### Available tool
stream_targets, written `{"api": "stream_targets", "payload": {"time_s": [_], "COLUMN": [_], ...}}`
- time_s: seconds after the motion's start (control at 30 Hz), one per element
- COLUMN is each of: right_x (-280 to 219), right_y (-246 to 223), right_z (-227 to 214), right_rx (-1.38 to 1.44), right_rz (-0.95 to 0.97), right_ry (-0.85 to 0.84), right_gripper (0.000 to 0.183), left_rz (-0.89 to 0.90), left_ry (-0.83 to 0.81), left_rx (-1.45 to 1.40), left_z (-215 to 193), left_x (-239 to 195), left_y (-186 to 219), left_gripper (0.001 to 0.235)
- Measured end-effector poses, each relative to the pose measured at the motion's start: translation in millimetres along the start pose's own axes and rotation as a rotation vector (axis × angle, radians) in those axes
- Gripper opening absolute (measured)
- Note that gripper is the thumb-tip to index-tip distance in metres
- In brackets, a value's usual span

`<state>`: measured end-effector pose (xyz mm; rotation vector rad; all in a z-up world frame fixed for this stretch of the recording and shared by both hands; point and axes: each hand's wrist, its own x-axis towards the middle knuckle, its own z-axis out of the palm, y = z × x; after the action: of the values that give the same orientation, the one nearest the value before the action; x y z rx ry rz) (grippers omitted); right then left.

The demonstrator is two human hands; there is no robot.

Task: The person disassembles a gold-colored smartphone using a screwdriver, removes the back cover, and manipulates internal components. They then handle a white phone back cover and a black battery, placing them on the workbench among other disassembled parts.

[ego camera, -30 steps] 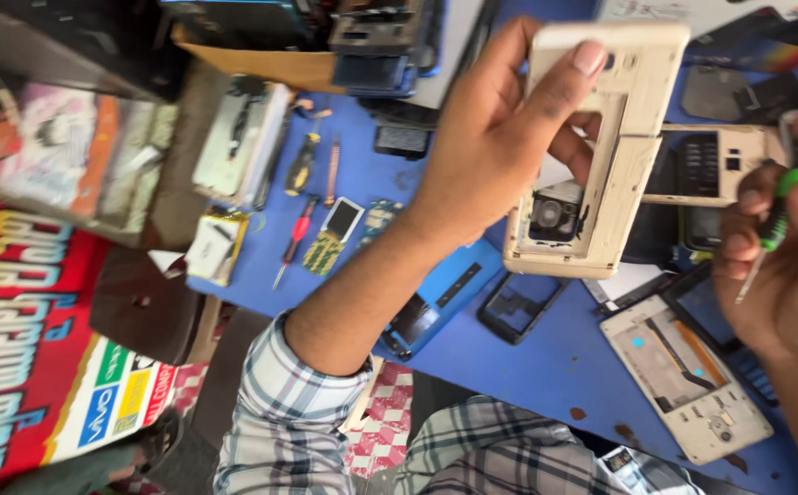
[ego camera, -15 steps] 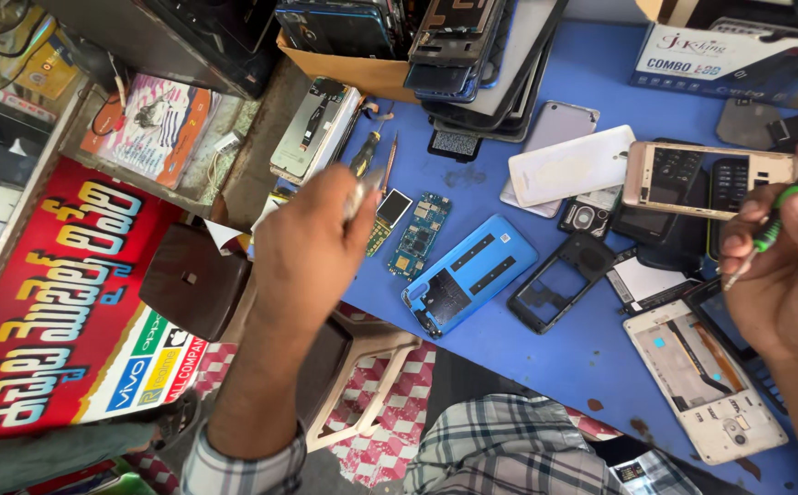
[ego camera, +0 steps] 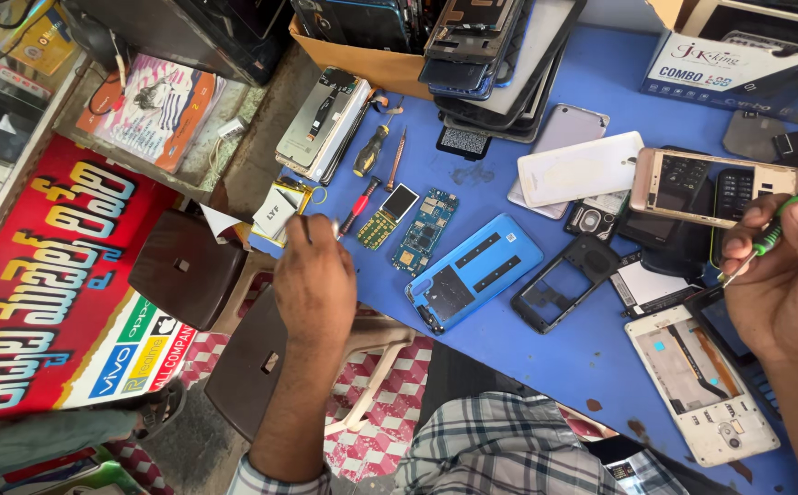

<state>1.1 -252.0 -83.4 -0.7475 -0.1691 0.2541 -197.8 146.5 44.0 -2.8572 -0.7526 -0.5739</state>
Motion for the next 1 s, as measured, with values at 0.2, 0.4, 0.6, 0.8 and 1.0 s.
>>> {"api": "stream_targets", "payload": {"time_s": [0.2, 0.4, 0.6, 0.8, 1.0], "right_x": [-5, -6, -8, -7, -7], "right_y": [-3, -12, -22, -21, -22], "right_z": [11, 33, 53, 46, 57], "right_rx": [-0.014, -0.047, -0.006, -0.002, -0.036], "right_rz": [-0.01, -0.037, 0.012, -0.002, 0.007], "right_ry": [-0.004, 0.005, 0.057, 0.058, 0.044], "right_gripper": [0.024, 0.027, 0.029, 0.026, 0.027], "left_rz": [0.044, 0.043, 0.149, 0.143, 0.022], "left_ry": [-0.068, -0.082, -0.096, 0.078, 0.034], "left_rx": [0.059, -0.03, -0.22, -0.214, 0.04], "left_z": [8, 11, 5, -15, -3], "left_x": [10, -9, -22, -26, -13], "left_y": [13, 35, 58, 43, 16], "left_gripper": [0.029, 0.027, 0.031, 0.029, 0.026]}}
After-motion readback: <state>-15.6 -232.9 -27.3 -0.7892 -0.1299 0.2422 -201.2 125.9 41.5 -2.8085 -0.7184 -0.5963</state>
